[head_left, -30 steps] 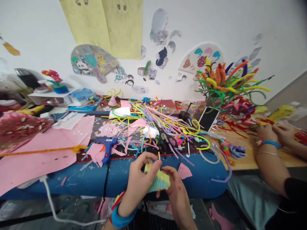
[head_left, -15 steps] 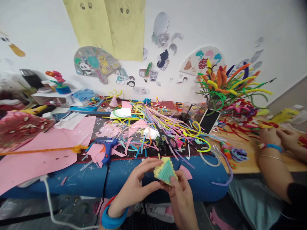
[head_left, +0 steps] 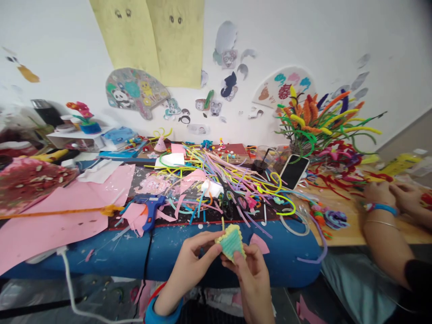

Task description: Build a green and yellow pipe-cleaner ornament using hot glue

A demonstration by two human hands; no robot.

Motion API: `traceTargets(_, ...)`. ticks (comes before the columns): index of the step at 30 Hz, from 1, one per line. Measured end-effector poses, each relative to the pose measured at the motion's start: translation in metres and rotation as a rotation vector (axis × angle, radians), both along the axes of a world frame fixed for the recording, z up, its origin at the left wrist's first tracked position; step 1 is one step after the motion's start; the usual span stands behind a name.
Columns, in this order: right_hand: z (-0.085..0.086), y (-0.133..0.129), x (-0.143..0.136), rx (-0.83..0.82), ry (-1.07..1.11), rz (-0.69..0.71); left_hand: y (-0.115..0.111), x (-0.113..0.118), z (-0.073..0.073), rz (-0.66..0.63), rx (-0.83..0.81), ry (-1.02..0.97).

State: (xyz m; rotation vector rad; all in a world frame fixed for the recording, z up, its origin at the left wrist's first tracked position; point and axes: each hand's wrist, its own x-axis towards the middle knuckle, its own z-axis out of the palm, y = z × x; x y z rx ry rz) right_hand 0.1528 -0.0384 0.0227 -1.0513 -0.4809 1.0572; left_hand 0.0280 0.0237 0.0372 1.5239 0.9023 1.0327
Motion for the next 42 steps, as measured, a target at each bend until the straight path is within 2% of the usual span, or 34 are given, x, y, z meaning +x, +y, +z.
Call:
traceTargets(2, -0.003, -0.001, 0.001, -0.022, 0.044, 0.015, -0.001, 0.003, 0.001, 0.024, 0.016, 0.019)
traceTargets(5, -0.007, -0.001, 0.004, -0.042, 0.184, 0.112, -0.001, 0.002, 0.001, 0.020, 0.075, 0.047)
traceTargets(10, -0.010, -0.003, 0.012, -0.153, 0.423, 0.266, 0.001, -0.010, 0.000, -0.124, 0.218, 0.011)
traceTargets(13, -0.012, -0.006, 0.012, -0.143, 0.391, 0.455, 0.002, -0.015, -0.001, -0.182, 0.168, 0.023)
traceTargets(16, -0.012, -0.007, 0.011, -0.119, 0.315, 0.612, 0.003, -0.014, -0.001, -0.150, 0.045, -0.009)
traceTargets(18, -0.012, -0.007, 0.011, -0.097, 0.255, 0.571, 0.004, -0.011, -0.001, -0.076, -0.014, -0.031)
traceTargets(20, -0.012, -0.006, 0.013, -0.048, 0.185, 0.467, 0.005, -0.007, -0.002, -0.015, -0.067, -0.051)
traceTargets(22, -0.013, -0.004, 0.014, -0.004, 0.109, 0.388, 0.006, -0.004, -0.004, -0.002, -0.146, -0.077)
traceTargets(25, -0.015, -0.003, 0.014, 0.002, 0.040, 0.331, 0.006, -0.004, -0.007, -0.038, -0.191, -0.101)
traceTargets(29, -0.013, 0.000, 0.015, -0.047, 0.085, 0.287, 0.006, -0.011, -0.009, -0.168, -0.096, -0.062)
traceTargets(31, -0.007, 0.000, 0.017, -0.078, 0.127, 0.288, 0.008, -0.015, -0.008, -0.193, -0.023, 0.009)
traceTargets(34, 0.000, 0.000, 0.017, -0.074, 0.171, 0.275, 0.010, -0.016, -0.006, -0.120, 0.067, 0.102)
traceTargets(37, 0.001, 0.000, 0.017, -0.031, 0.096, 0.237, 0.011, -0.010, -0.007, -0.013, 0.083, 0.076)
traceTargets(39, -0.002, 0.000, 0.018, -0.039, -0.005, 0.245, 0.010, -0.004, -0.008, 0.062, 0.043, 0.014)
traceTargets(42, -0.009, 0.002, 0.022, -0.030, -0.106, 0.257, 0.009, 0.004, -0.010, 0.113, -0.121, -0.100)
